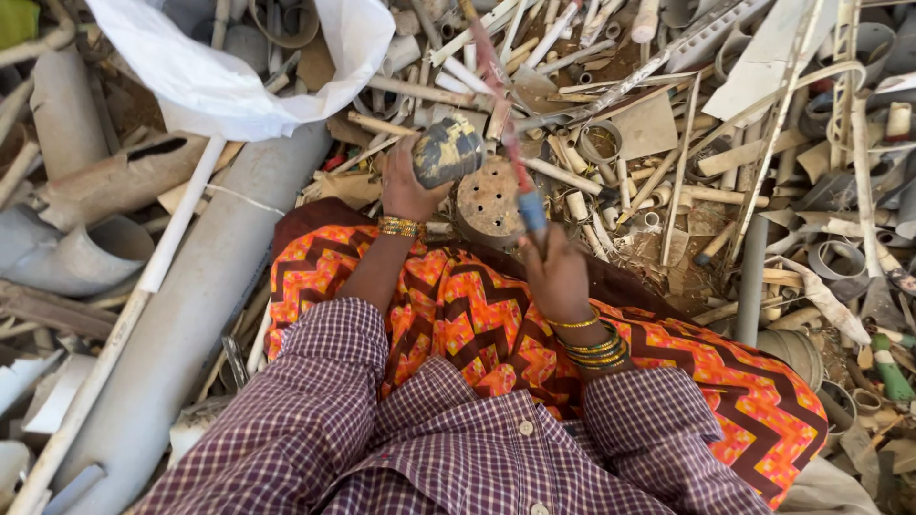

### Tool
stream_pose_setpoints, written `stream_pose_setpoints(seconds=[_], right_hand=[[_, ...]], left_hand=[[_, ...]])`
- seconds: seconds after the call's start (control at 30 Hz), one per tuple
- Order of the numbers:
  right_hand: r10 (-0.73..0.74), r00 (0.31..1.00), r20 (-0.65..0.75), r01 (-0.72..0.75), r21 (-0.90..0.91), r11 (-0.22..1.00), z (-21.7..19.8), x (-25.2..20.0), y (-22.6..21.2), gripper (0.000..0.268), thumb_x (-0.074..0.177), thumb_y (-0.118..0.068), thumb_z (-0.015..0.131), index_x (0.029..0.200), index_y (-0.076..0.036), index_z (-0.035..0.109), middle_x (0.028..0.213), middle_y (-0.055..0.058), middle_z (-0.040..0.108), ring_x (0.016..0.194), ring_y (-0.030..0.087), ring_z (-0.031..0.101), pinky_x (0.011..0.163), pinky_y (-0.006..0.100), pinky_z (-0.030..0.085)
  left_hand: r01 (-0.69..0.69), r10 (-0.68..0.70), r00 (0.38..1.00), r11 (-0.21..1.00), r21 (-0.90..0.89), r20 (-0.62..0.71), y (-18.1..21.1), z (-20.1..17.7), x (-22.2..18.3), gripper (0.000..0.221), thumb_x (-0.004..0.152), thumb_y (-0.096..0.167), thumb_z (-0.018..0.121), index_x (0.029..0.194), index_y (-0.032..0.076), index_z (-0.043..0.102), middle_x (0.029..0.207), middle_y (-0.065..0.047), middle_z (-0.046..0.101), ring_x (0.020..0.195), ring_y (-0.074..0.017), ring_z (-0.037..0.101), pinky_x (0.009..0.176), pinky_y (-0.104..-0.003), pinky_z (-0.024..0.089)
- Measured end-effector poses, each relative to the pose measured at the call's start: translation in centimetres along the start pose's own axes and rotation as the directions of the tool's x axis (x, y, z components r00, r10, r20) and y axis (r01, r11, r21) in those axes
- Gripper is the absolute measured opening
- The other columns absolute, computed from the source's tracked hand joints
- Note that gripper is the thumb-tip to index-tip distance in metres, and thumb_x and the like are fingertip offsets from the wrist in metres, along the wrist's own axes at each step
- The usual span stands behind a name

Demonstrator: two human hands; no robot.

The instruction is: The person scrapes and cleans the inside and outside of a short section of PVC pipe using a tool, while surrounded by scrap materials.

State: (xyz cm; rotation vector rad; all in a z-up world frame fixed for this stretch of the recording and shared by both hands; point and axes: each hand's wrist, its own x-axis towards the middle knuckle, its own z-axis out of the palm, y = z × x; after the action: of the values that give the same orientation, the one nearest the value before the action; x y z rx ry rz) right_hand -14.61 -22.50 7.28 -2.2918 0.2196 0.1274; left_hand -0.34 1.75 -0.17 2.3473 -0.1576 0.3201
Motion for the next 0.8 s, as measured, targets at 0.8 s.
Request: stream_pose_setpoints(seconds=[0.8], right_hand=[[-0.2, 0.978, -0.064, 0.199, -0.015, 0.98, 0.6, 0.8, 1.4, 0.048, 0.098, -0.019, 0.069, 0.136, 0.0, 0.047, 0.11, 0.027, 0.07, 0.096, 0.044, 0.069, 0.081, 0.051, 0.055]], left_hand=[[0.037, -0.023, 0.998, 0.972, -0.233, 0.064, -0.7, 0.3, 0.1, 0.095, 0.068, 0.033, 0.1, 0.143, 0.01, 0.047, 0.134, -0.016, 0.06, 0.119, -0.0311, 0.065, 0.1, -0.043, 0.057]])
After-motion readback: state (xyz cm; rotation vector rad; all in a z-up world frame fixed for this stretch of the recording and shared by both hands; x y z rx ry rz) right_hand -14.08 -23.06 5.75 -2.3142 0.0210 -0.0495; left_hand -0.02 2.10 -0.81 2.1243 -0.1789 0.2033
